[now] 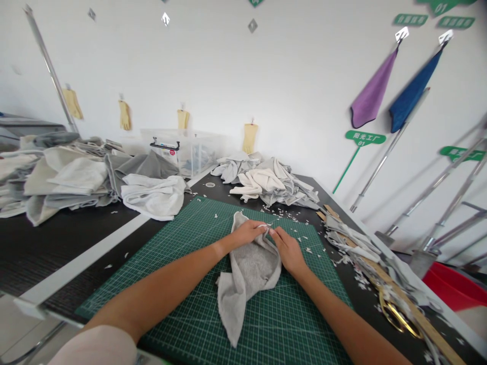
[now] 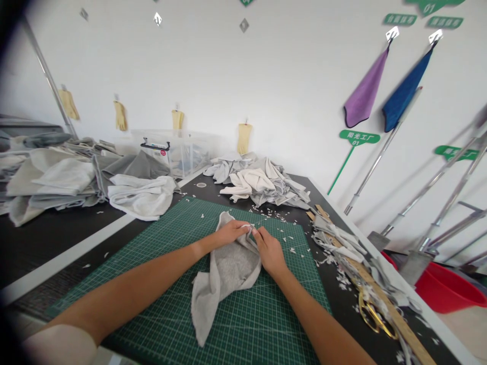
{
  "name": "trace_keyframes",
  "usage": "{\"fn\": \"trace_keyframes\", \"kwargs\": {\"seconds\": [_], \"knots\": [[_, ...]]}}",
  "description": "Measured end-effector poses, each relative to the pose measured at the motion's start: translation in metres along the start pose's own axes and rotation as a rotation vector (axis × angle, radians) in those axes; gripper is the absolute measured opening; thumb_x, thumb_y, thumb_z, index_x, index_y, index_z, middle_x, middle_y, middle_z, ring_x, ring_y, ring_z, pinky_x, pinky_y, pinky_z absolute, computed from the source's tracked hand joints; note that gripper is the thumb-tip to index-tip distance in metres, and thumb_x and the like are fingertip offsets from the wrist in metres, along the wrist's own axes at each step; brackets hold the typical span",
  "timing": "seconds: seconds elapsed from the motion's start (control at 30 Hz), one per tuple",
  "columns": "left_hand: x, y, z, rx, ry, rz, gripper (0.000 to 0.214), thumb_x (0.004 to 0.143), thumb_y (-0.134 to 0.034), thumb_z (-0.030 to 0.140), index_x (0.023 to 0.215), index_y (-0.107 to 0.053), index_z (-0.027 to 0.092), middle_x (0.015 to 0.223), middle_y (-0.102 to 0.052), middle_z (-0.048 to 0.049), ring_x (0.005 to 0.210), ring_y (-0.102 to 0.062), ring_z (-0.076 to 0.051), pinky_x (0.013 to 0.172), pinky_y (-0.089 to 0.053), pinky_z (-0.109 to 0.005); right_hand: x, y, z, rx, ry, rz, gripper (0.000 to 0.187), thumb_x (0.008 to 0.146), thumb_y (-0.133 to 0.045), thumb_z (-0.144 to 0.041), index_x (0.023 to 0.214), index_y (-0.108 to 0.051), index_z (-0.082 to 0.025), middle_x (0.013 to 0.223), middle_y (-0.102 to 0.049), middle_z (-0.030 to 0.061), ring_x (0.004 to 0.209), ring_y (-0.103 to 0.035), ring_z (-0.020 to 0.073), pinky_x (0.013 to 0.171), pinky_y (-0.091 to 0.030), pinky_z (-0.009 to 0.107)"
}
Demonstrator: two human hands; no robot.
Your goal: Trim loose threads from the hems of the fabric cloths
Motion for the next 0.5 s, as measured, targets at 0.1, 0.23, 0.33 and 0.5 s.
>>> {"fn": "trace_keyframes", "kwargs": {"seconds": [0.1, 0.23, 0.33, 0.5], "knots": [[0.0000, -0.0014, -0.0004, 0.024, 0.002, -0.014, 0.041, 0.097, -0.045, 0.046, 0.086, -0.066, 0.012, 0.082, -0.065, -0.0026, 0.078, -0.055, -0.015, 0.076, -0.044, -0.024, 0.0007, -0.0009, 0.0002, -0.007, -0.001, 0.005, 0.042, 0.100, -0.034, -0.056, 0.078, -0.050, -0.025, 0.067, -0.058, -0.0023, 0.065, -0.055, 0.0170, 0.063, -0.033, 0.026], [-0.0005, -0.0035, 0.0009, 0.038, 0.008, -0.026, 0.040, 0.097, -0.045, 0.044, 0.088, -0.067, 0.012, 0.083, -0.066, -0.0029, 0.079, -0.055, -0.015, 0.077, -0.044, -0.024, 0.0006, -0.0011, -0.0004, -0.010, 0.007, -0.003, 0.043, 0.100, -0.034, -0.057, 0.079, -0.051, -0.024, 0.068, -0.057, -0.0024, 0.066, -0.055, 0.0166, 0.062, -0.033, 0.025], [-0.0013, -0.0041, 0.0023, 0.037, 0.020, -0.031, 0.040, 0.097, -0.045, 0.044, 0.091, -0.068, 0.012, 0.087, -0.068, -0.0037, 0.082, -0.056, -0.015, 0.079, -0.044, -0.024, -0.0001, -0.0009, -0.0004, 0.007, 0.010, -0.021, 0.043, 0.100, -0.034, -0.058, 0.080, -0.052, -0.024, 0.069, -0.058, -0.0022, 0.067, -0.056, 0.0166, 0.064, -0.033, 0.025], [-0.0020, -0.0044, 0.0054, 0.003, -0.015, -0.041, 0.040, 0.098, -0.044, 0.043, 0.092, -0.068, 0.012, 0.087, -0.068, -0.0038, 0.082, -0.057, -0.015, 0.079, -0.043, -0.023, 0.0005, -0.0010, 0.0005, 0.015, 0.011, -0.031, 0.046, 0.101, -0.031, -0.058, 0.085, -0.057, -0.024, 0.074, -0.063, -0.0006, 0.069, -0.057, 0.0172, 0.067, -0.035, 0.026]]}}
Point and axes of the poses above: each hand's wrist, its own x-axis towards the middle knuckle, its own y-axis out of the back of the hand, z = x × y, the point moved 6 cm from there along x, towards the middle knuckle
